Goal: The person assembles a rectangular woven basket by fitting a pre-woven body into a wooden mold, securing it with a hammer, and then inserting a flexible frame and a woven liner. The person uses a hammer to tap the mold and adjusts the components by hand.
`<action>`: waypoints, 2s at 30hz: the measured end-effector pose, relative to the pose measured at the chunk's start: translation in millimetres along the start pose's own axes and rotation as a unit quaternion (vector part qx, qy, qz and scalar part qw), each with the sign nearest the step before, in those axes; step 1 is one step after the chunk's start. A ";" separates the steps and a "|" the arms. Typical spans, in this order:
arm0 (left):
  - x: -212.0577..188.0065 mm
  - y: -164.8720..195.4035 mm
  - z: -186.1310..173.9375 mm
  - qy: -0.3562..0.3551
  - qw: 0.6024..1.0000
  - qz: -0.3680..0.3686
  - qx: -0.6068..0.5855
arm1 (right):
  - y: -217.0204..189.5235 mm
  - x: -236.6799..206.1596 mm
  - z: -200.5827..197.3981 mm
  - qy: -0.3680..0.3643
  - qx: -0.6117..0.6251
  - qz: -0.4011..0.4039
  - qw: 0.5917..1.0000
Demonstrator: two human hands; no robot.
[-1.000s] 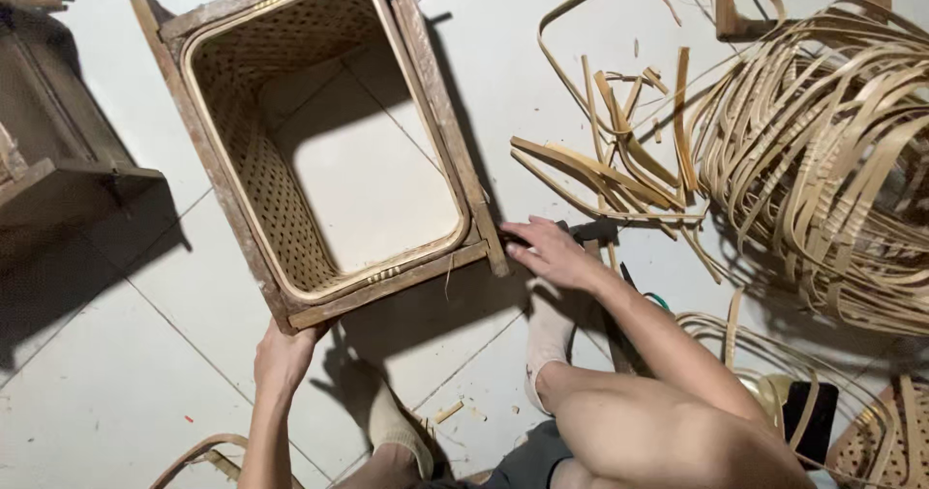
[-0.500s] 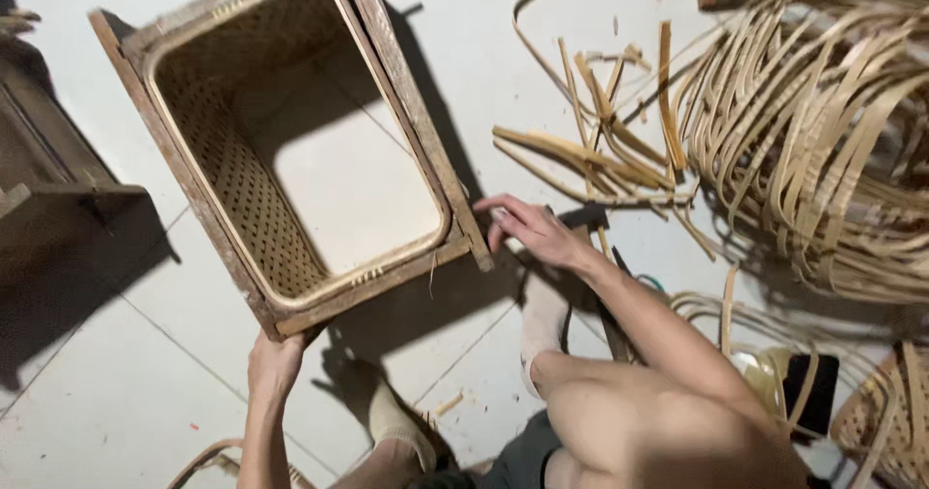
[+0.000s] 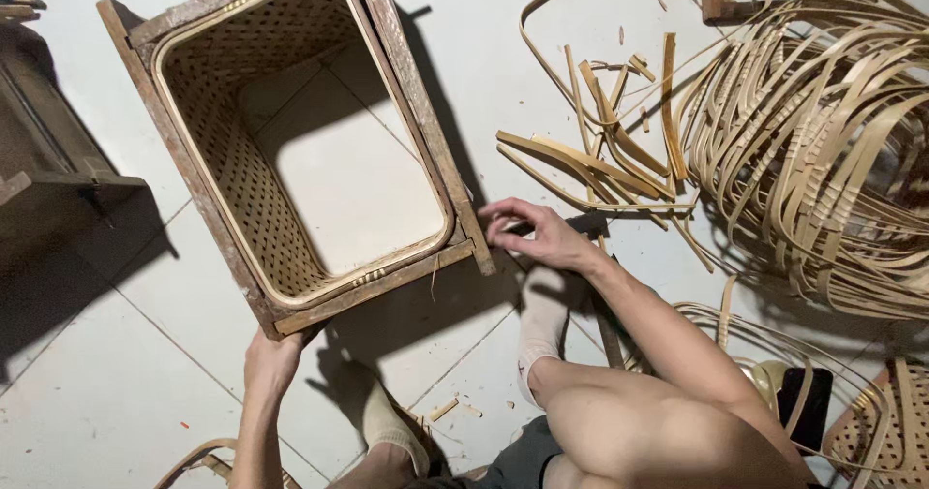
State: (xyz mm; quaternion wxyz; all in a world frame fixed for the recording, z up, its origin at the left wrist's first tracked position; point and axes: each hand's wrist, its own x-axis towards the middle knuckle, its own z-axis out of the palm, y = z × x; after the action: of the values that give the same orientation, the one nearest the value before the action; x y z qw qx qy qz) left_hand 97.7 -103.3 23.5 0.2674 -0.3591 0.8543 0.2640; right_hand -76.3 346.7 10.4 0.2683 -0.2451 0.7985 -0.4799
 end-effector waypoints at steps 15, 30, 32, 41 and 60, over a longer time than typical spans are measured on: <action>1.7 -0.3 7.9 0.006 0.990 0.026 -0.139 | 54.5 -31.7 -30.6 0.031 -0.340 0.077 0.937; -8.0 16.2 8.1 0.018 0.992 -0.015 -0.125 | 1.3 -27.4 18.0 0.014 -0.133 0.006 0.991; -12.4 22.3 4.7 0.028 0.992 -0.009 -0.122 | 4.8 -25.9 15.0 0.011 -0.129 0.020 0.991; -9.4 15.8 10.2 -0.009 0.953 0.124 -0.275 | 4.7 -23.9 44.9 0.014 -0.160 0.025 0.987; -15.4 16.0 24.0 -0.129 0.899 0.109 -0.404 | 36.6 -23.4 51.2 0.127 -0.166 0.115 0.971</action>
State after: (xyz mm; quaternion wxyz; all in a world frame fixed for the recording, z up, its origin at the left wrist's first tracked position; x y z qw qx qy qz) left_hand 101.3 -71.0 20.4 0.1767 -0.3039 0.6659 0.6580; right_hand -30.0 344.7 -38.2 0.1731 -0.1299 0.9175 -0.3338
